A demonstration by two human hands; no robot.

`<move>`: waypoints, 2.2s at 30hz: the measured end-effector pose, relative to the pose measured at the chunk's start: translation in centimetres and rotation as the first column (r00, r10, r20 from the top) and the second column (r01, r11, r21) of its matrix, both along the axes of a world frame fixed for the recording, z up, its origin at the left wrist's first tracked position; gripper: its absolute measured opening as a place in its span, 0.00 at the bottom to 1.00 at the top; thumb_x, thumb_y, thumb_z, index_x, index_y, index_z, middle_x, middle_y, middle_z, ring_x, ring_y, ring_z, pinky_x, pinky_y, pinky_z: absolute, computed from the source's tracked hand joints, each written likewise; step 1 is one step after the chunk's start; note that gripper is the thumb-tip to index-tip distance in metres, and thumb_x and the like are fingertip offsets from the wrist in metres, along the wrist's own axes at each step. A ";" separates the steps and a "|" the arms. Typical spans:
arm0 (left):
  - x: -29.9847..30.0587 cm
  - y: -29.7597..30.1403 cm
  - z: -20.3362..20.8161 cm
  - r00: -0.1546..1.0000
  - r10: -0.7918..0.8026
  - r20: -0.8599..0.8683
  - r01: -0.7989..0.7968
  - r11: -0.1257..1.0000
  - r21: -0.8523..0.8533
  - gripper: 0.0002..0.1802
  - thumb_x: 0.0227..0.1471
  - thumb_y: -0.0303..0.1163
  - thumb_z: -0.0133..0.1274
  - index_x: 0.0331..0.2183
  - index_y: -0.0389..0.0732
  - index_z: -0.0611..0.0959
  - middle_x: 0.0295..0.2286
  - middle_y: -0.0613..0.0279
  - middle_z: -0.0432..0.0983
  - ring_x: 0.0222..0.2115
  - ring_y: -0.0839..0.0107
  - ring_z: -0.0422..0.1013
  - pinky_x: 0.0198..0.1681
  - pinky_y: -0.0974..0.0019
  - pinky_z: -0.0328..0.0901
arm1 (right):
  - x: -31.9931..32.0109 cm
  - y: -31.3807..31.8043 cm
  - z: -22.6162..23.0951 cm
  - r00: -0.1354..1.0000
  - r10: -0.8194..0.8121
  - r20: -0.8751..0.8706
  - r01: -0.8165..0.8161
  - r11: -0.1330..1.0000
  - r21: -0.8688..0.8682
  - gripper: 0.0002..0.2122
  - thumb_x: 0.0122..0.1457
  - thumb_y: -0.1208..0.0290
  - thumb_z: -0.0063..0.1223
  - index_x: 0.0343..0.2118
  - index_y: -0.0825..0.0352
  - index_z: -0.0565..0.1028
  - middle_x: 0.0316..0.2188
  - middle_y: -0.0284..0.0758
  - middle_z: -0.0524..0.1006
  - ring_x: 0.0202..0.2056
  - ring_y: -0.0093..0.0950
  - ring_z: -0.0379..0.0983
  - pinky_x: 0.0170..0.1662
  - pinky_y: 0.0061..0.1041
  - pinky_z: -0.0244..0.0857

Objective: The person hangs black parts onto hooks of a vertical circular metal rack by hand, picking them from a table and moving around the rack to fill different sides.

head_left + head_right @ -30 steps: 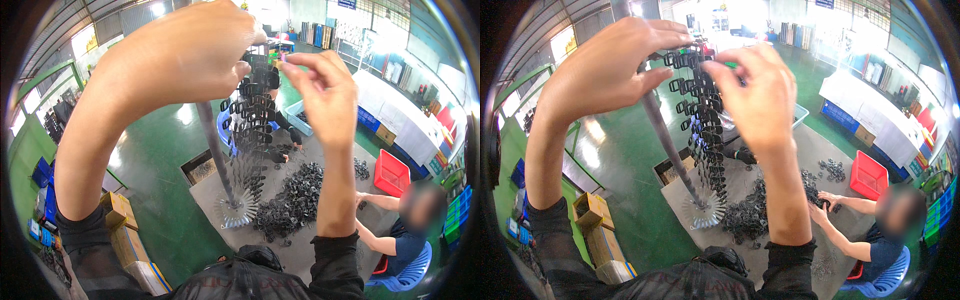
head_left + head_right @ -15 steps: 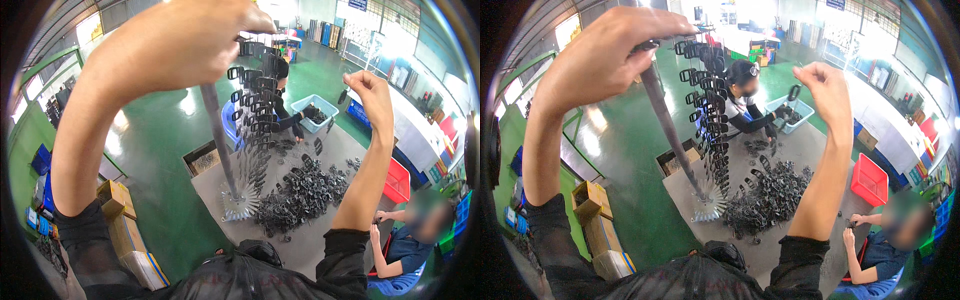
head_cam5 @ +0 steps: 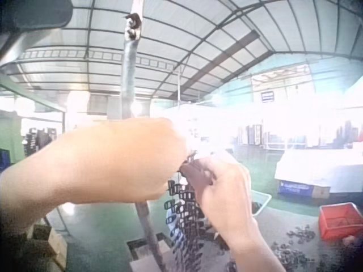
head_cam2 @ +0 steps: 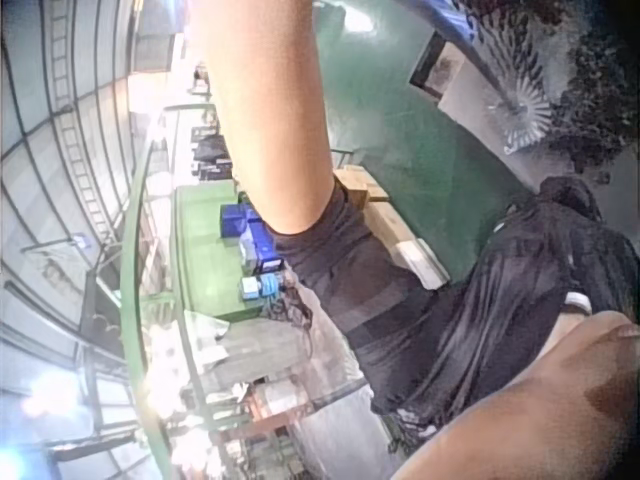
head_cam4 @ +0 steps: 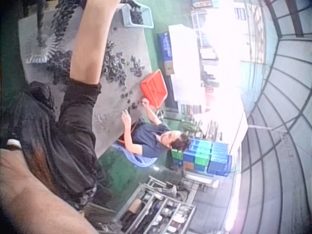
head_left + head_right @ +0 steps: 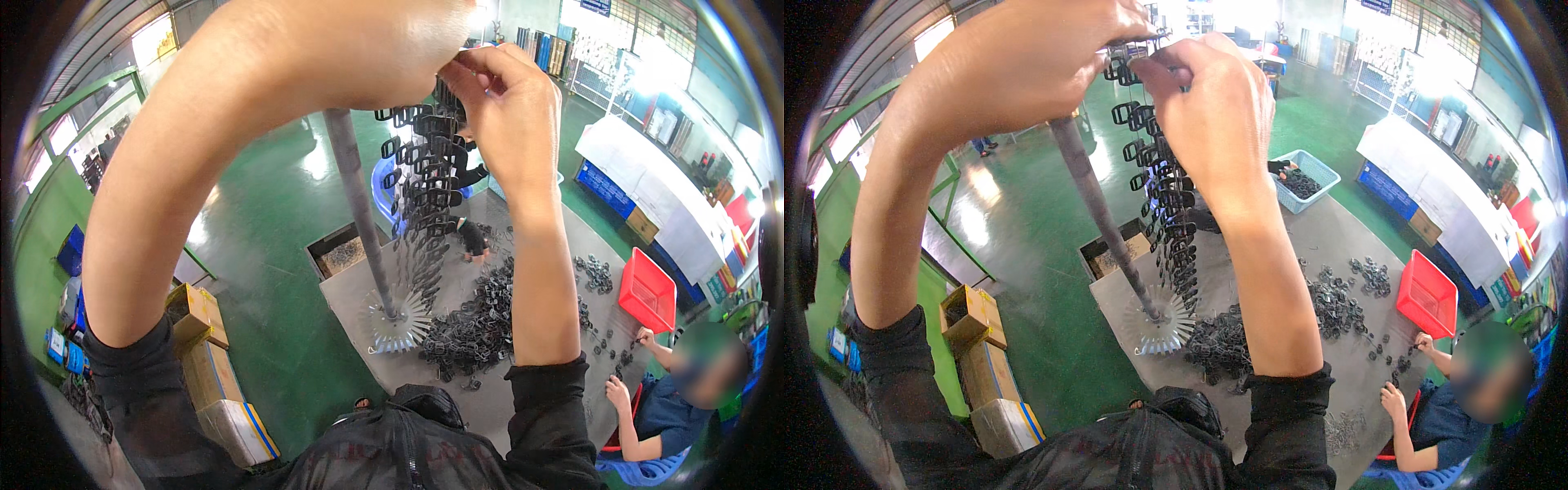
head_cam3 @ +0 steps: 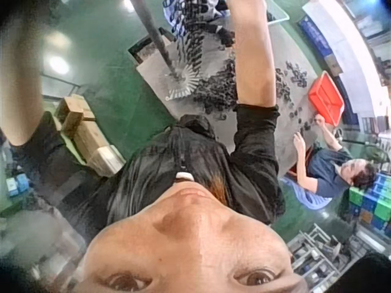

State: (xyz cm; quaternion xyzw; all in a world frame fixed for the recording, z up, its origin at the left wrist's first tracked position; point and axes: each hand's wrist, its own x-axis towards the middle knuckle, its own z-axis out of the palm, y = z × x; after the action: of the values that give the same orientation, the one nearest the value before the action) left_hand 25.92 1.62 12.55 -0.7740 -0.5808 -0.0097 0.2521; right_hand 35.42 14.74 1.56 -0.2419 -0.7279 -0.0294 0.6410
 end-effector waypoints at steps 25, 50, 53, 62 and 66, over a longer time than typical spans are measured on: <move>0.0 -0.5 2.0 0.987 -0.128 -0.101 0.105 0.973 -0.206 0.14 0.42 0.25 0.46 0.34 0.28 0.77 0.23 0.44 0.75 0.26 0.51 0.73 0.30 0.56 0.67 | 2.3 -0.7 0.3 1.000 0.003 -0.015 -0.004 0.999 -0.050 0.09 0.48 0.67 0.61 0.31 0.65 0.81 0.24 0.37 0.78 0.28 0.28 0.76 0.32 0.26 0.67; 1.7 1.4 -0.3 0.997 0.066 -0.034 -0.066 0.998 -0.010 0.12 0.38 0.21 0.44 0.28 0.26 0.77 0.18 0.45 0.73 0.24 0.50 0.72 0.30 0.56 0.68 | 3.2 0.5 0.5 0.990 0.121 -0.074 -0.136 0.958 -0.253 0.06 0.51 0.73 0.60 0.30 0.70 0.80 0.25 0.28 0.77 0.28 0.16 0.69 0.36 0.16 0.62; 4.5 1.9 0.6 0.938 0.345 0.026 -0.339 0.932 -0.130 0.13 0.39 0.20 0.44 0.31 0.26 0.77 0.22 0.44 0.74 0.26 0.50 0.73 0.32 0.56 0.68 | 7.6 3.1 -0.4 0.915 0.342 -0.214 -0.392 0.880 -0.268 0.09 0.48 0.67 0.61 0.29 0.68 0.81 0.25 0.30 0.78 0.28 0.21 0.71 0.37 0.21 0.63; -3.6 2.8 -1.1 0.789 -0.611 -0.054 0.611 0.775 0.162 0.19 0.45 0.26 0.47 0.40 0.28 0.77 0.29 0.42 0.76 0.29 0.53 0.73 0.35 0.57 0.68 | 13.3 4.7 -1.3 0.942 -0.311 0.126 0.336 0.886 -0.320 0.13 0.48 0.66 0.63 0.34 0.69 0.80 0.26 0.30 0.75 0.28 0.18 0.67 0.31 0.21 0.60; 1.1 -0.8 1.3 0.989 -0.120 0.090 0.132 0.982 -0.137 0.17 0.43 0.27 0.48 0.37 0.28 0.78 0.22 0.44 0.75 0.23 0.52 0.73 0.29 0.57 0.68 | 6.6 0.2 -0.1 0.988 0.144 -0.055 -0.150 0.976 -0.154 0.10 0.50 0.68 0.61 0.32 0.68 0.80 0.26 0.34 0.76 0.28 0.22 0.71 0.33 0.22 0.64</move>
State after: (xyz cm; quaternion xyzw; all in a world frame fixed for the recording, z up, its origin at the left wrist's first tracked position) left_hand 27.06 0.78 13.81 -0.8243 -0.5394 -0.0156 0.1711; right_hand 42.00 14.90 1.44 -0.2380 -0.7298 0.0811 0.6357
